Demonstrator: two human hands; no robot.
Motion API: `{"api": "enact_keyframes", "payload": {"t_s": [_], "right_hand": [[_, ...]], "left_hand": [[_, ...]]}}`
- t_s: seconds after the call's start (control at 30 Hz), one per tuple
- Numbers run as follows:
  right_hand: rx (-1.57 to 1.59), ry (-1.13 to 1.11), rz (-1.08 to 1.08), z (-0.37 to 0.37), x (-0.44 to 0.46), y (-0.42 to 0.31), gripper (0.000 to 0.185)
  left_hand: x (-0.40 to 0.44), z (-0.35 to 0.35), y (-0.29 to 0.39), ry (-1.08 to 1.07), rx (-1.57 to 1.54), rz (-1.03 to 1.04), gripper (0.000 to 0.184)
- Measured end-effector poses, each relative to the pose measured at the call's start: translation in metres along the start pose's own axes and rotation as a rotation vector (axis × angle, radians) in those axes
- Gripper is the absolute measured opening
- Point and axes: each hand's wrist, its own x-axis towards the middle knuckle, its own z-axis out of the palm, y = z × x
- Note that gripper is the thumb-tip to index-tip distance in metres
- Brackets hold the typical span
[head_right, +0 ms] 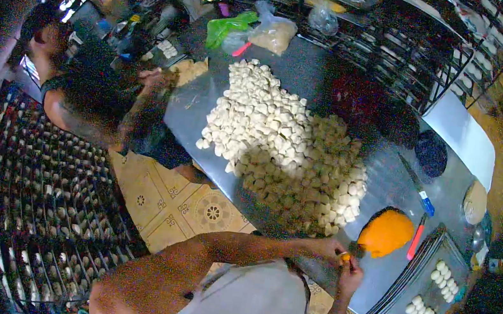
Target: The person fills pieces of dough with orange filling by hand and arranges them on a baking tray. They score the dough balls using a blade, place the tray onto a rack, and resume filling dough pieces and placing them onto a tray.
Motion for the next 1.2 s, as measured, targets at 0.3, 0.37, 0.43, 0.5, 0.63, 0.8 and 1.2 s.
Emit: {"api": "enact_keyframes", "payload": {"t_s": [0.3,0.37,0.43,0.5,0.63,0.8,1.2], "right_hand": [[0.041,-0.055,-0.036,0.003,-0.007,-0.022,0.013],[0.104,-0.038,-0.064,0.001,0.002,-0.015,0.014],[0.049,-0.063,-0.071,-0.015,0.003,0.002,0.011],[0.023,-0.066,-0.075,-0.026,0.001,0.005,0.010],[0.064,-0.133,-0.064,-0.019,0.005,-0.031,0.011],[-0.324,-0.144,-0.141,-0.033,-0.009,-0.054,0.011],[-0.481,-0.080,-0.106,-0.038,-0.006,0.053,0.019]], "left_hand": [[0.000,0.003,0.004,0.132,0.368,0.206,0.028],[0.009,-0.002,-0.010,0.132,0.345,0.038,0.027],[0.011,0.003,-0.025,0.136,0.328,-0.058,0.026],[0.015,0.011,-0.024,0.183,0.376,0.221,0.026],[0.011,0.015,0.000,0.168,0.276,-0.031,0.029],[0.025,0.031,-0.050,0.103,0.244,-0.032,0.025],[0.003,0.032,0.005,0.031,0.610,-0.199,0.019]]}}
